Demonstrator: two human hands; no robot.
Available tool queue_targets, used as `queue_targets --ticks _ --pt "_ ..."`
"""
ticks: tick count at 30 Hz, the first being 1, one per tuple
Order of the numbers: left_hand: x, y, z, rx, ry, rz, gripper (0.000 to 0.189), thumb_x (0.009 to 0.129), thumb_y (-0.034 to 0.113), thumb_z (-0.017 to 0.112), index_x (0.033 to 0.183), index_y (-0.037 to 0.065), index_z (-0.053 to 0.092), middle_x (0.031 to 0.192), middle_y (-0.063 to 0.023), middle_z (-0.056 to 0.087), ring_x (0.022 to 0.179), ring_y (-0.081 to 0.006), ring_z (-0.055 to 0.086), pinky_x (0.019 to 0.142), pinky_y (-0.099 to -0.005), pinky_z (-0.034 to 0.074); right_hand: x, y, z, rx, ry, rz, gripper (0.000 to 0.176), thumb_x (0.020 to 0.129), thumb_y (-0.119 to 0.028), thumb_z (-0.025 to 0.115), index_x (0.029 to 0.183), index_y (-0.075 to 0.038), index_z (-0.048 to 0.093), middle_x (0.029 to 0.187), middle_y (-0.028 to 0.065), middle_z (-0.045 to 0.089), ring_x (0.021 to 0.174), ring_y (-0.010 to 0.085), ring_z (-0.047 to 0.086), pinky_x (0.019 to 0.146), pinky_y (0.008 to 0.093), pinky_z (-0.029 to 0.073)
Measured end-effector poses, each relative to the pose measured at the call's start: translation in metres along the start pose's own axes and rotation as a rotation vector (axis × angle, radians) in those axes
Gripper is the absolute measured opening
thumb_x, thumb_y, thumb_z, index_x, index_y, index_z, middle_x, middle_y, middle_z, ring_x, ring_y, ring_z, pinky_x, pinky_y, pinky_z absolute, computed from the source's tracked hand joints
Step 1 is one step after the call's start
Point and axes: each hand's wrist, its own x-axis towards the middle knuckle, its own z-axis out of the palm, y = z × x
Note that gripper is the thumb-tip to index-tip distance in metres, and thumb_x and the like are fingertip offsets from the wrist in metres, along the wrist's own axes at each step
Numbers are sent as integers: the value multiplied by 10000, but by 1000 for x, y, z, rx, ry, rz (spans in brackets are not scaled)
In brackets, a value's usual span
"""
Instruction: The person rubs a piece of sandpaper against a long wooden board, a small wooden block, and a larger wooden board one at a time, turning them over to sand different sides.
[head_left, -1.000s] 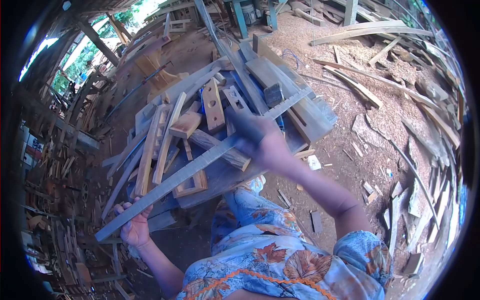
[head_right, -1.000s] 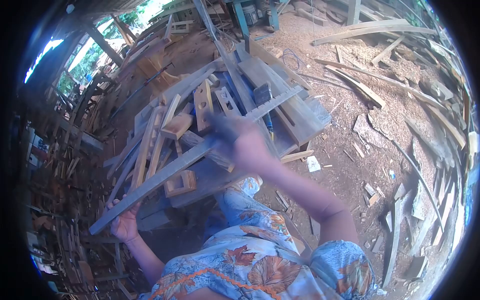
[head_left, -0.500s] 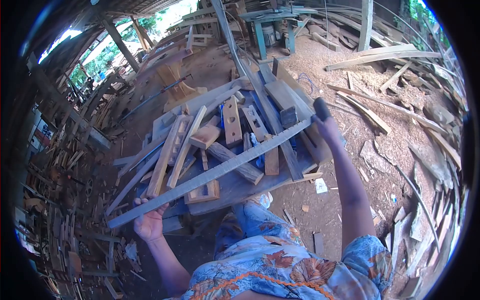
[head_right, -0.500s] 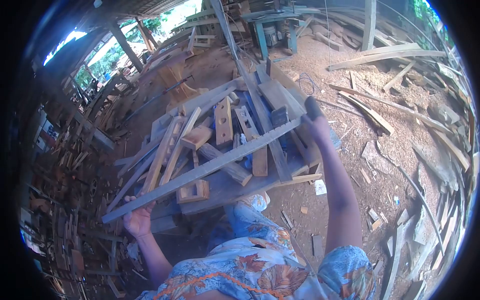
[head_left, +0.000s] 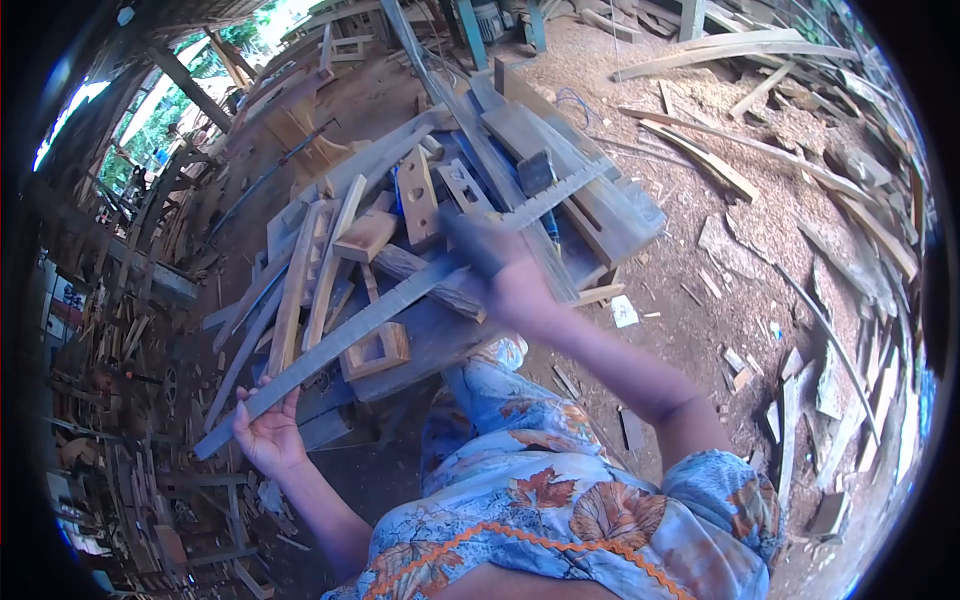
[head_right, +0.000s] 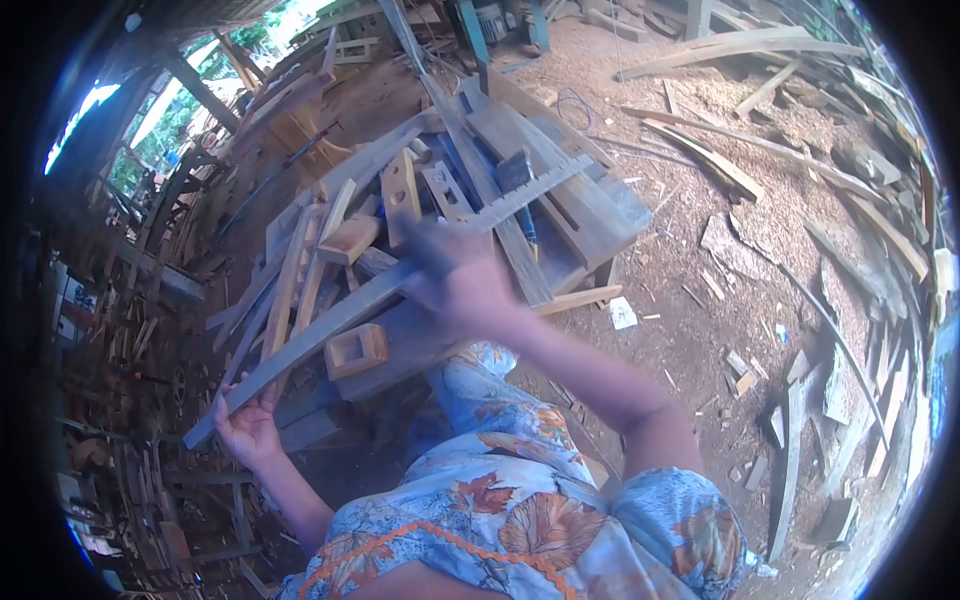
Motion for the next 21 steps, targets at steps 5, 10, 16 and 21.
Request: queue_targets --ticks 5,10,16,21 --pt "-10 1 7 30 23 23 296 872 212 600 1110 37 585 1009 -96 632 1117 -318 567 910 -616 472 -16 -85 39 76 -181 -265 693 746 -196 666 1384 -99 415 1223 143 530 1168 309 469 954 460 391" --pt "-14 -1 13 -18 50 7 357 886 336 612 1090 43 609 951 -101 634 1066 -307 592 877 -609 490 -3 -50 11 114 -240 -240 667 751 -192 653 1372 -90 433 1246 134 538 1159 324 491 952 452 390" --pt "-8 -8 -10 -31 107 83 329 872 224 603 1142 36 580 978 -99 598 1092 -330 570 894 -606 477 -12 113 -59 43 207 521 419 852 -224 612 1214 -18 563 1128 183 628 1033 313 608 895 382 462" --pt "-16 -3 12 9 47 100 463 812 89 565 1263 37 476 1135 -134 560 1140 -343 541 931 -559 476 -20 117 -60 -314 230 463 484 847 -308 619 1265 -79 535 1055 181 645 974 343 621 854 422 472"
